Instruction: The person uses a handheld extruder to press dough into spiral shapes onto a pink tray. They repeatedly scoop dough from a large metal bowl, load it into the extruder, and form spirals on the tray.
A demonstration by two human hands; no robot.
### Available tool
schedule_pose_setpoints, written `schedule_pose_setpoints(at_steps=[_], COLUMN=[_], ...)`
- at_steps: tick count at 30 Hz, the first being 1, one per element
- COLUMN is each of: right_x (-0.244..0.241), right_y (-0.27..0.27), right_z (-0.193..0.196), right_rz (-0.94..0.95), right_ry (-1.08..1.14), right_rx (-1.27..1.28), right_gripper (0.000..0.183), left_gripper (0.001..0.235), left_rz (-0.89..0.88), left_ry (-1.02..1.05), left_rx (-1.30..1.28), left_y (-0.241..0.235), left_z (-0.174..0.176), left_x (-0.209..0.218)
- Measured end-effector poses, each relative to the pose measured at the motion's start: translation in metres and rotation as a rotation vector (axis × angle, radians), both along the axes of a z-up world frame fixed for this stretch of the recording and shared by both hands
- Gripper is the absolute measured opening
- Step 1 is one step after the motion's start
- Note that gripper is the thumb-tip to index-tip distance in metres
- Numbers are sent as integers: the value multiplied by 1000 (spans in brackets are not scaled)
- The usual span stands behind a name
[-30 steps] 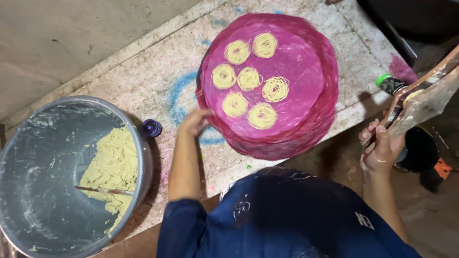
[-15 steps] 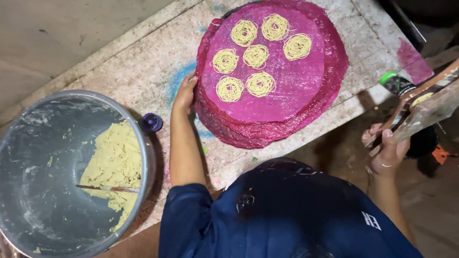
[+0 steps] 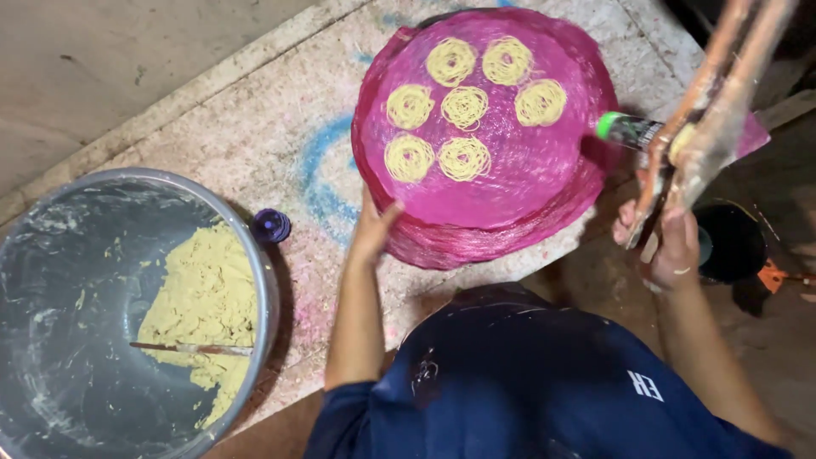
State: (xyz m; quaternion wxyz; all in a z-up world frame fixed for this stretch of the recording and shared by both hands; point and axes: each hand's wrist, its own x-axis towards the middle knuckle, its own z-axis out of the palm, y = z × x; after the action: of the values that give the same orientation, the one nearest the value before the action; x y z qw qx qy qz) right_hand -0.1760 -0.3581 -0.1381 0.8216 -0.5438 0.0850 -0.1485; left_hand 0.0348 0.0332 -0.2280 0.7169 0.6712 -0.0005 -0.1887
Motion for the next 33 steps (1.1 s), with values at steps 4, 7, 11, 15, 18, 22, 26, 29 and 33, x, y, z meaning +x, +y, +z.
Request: schedule_pose_setpoints(at_steps=[4, 7, 11, 15, 18, 22, 26, 29, 33], right_x=[23, 46, 82, 114, 135, 152, 159, 159, 157], right_y=[-22, -33, -27, -8, 1, 2, 16, 34, 38], right_z=[22, 34, 58, 88, 108, 120, 109, 99, 105], right_rz=[294, 475, 668, 899, 917, 881, 765, 706, 737], right_ry=[155, 291, 362, 555, 905, 830, 686, 593, 615], right_rx=[-117, -143, -221, -394, -356, -718, -1239, -1321, -1277], right_gripper=[93, 88, 80, 77, 70, 69, 84, 82, 78], left_gripper=[94, 95, 95, 58, 24, 33, 34, 31, 25], left_rz=[-278, -272, -89, -223, -162, 171, 304, 353, 390], left_ry=[-20, -258, -327, 108, 102, 146, 164, 134, 176], left_rx=[-45, 787, -26, -1343, -1517, -1359, -1287, -1274, -1268], left_y=[30, 21, -62, -139, -157, -162, -159, -150, -153], left_z=[30, 66, 105, 126, 130, 120, 105, 92, 81], left_x=[85, 121, 98, 67, 58, 54, 65, 70, 64])
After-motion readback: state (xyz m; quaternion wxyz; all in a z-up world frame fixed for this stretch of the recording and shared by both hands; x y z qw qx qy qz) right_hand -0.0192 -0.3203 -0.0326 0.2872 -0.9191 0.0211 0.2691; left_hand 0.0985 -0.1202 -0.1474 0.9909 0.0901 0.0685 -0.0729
